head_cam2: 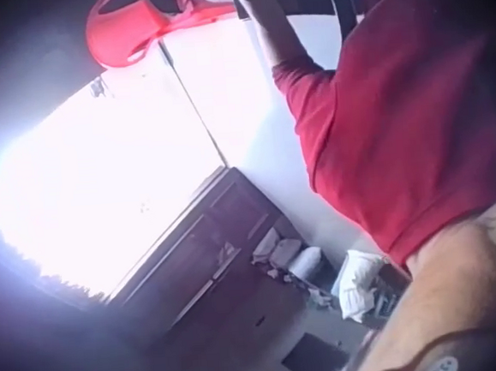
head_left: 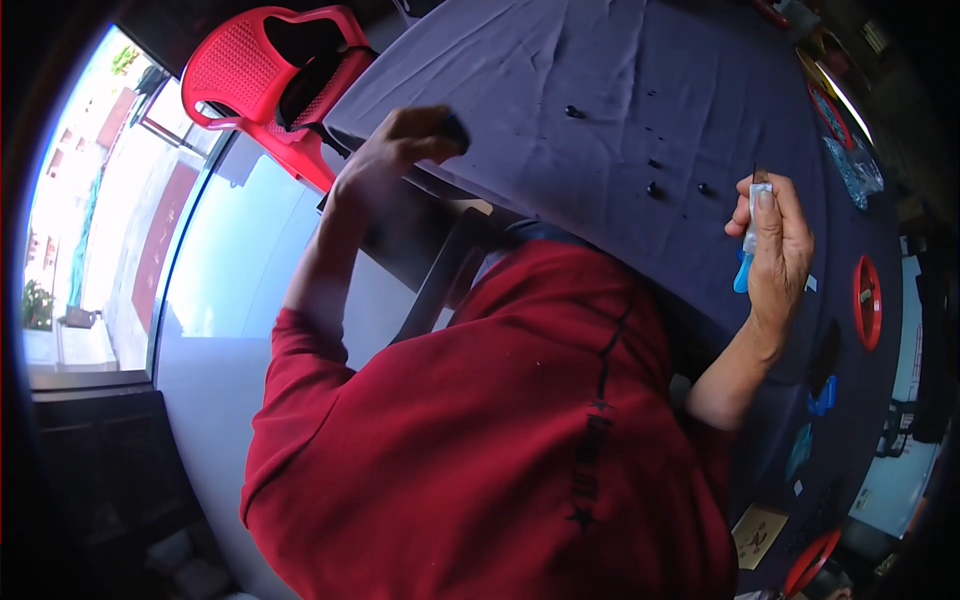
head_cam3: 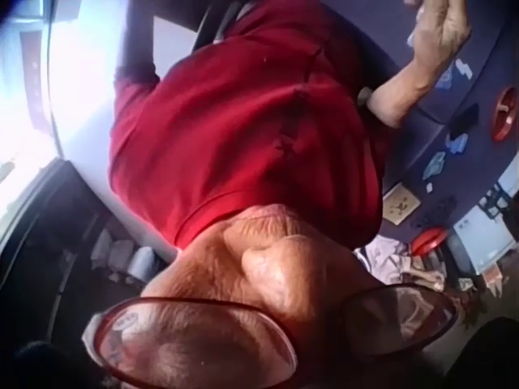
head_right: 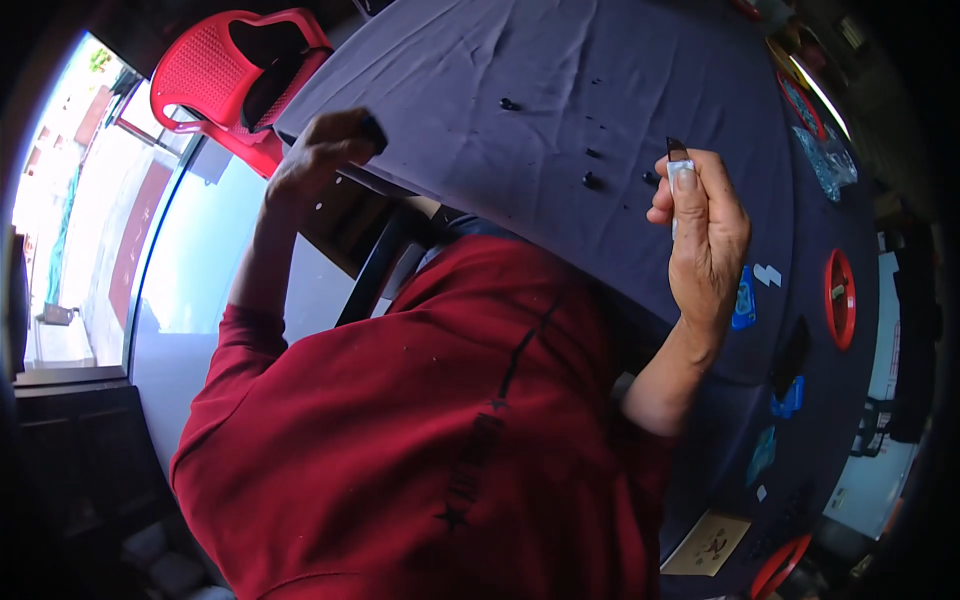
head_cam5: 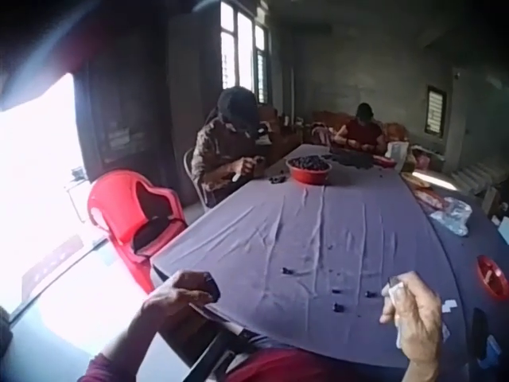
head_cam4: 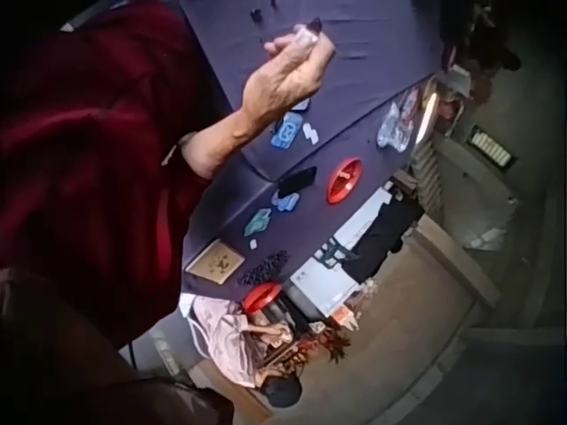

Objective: Assembling small black plastic parts by manually inserting white cylindrical components into them.

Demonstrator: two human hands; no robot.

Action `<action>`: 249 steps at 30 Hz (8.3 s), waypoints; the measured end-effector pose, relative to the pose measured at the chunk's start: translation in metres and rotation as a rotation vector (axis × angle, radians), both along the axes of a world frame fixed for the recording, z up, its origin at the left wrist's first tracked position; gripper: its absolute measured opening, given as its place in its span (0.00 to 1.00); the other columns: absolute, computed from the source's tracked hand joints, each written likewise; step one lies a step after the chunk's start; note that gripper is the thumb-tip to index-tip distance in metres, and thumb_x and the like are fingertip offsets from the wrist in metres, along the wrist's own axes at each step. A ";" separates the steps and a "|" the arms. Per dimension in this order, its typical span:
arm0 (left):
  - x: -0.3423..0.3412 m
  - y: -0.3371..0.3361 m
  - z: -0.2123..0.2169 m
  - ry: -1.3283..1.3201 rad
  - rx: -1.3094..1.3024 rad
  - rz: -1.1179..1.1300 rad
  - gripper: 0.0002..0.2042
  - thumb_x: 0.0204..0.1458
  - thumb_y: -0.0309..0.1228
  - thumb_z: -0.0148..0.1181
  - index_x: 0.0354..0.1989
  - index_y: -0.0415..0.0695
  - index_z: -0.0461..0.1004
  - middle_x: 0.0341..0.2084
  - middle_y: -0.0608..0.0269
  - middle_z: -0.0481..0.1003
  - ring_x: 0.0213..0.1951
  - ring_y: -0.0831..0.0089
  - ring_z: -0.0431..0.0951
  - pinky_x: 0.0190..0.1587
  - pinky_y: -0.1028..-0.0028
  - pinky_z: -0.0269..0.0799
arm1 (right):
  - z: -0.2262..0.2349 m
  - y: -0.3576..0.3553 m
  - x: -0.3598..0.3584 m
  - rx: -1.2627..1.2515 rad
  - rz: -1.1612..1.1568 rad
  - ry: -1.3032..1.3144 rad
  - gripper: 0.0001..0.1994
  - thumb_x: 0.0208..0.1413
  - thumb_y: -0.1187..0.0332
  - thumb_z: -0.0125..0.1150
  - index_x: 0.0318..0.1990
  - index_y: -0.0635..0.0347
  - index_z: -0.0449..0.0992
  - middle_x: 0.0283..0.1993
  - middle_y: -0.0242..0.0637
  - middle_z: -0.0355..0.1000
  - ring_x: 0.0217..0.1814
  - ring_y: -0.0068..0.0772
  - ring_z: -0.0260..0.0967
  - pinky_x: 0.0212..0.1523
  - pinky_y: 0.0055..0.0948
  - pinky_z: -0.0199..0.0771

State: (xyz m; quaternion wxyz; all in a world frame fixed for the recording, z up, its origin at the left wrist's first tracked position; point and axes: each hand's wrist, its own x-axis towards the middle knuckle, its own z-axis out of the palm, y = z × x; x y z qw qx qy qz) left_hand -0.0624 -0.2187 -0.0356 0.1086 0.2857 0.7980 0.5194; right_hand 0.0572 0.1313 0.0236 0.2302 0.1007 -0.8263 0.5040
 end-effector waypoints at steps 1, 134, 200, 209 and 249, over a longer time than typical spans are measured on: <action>0.004 -0.014 -0.011 -0.103 -0.026 0.078 0.15 0.42 0.37 0.57 0.29 0.37 0.69 0.20 0.70 0.66 0.26 0.79 0.66 0.29 0.78 0.62 | -0.001 -0.001 -0.002 0.001 0.003 0.000 0.13 0.60 0.64 0.42 0.36 0.64 0.70 0.22 0.28 0.61 0.23 0.14 0.58 0.25 0.14 0.61; 0.026 0.221 0.010 -0.672 1.079 -0.855 0.07 0.52 0.27 0.53 0.34 0.36 0.70 0.27 0.60 0.72 0.30 0.74 0.71 0.37 0.75 0.68 | 0.016 -0.015 0.027 0.359 -0.206 0.133 0.08 0.56 0.71 0.50 0.29 0.65 0.71 0.23 0.37 0.70 0.25 0.27 0.71 0.25 0.23 0.67; 0.023 0.218 0.012 -0.485 0.937 -0.799 0.08 0.50 0.30 0.56 0.32 0.37 0.72 0.25 0.63 0.72 0.28 0.78 0.71 0.35 0.78 0.67 | 0.008 -0.001 0.010 -0.033 0.054 0.007 0.11 0.55 0.62 0.53 0.31 0.61 0.68 0.19 0.23 0.59 0.18 0.09 0.51 0.17 0.11 0.51; -0.007 0.119 0.017 -0.167 0.432 -0.213 0.10 0.48 0.33 0.56 0.31 0.36 0.72 0.24 0.63 0.72 0.27 0.77 0.71 0.35 0.77 0.66 | 0.012 0.003 0.010 -0.063 -0.019 -0.166 0.14 0.57 0.60 0.50 0.28 0.61 0.68 0.17 0.24 0.58 0.16 0.10 0.50 0.17 0.12 0.51; 0.031 -0.090 -0.112 0.044 -0.682 0.567 0.14 0.44 0.36 0.59 0.33 0.37 0.71 0.24 0.53 0.73 0.28 0.66 0.74 0.28 0.69 0.69 | -0.033 0.060 -0.032 0.341 -0.461 -0.157 0.10 0.49 0.65 0.57 0.27 0.63 0.68 0.17 0.33 0.63 0.18 0.21 0.60 0.19 0.24 0.59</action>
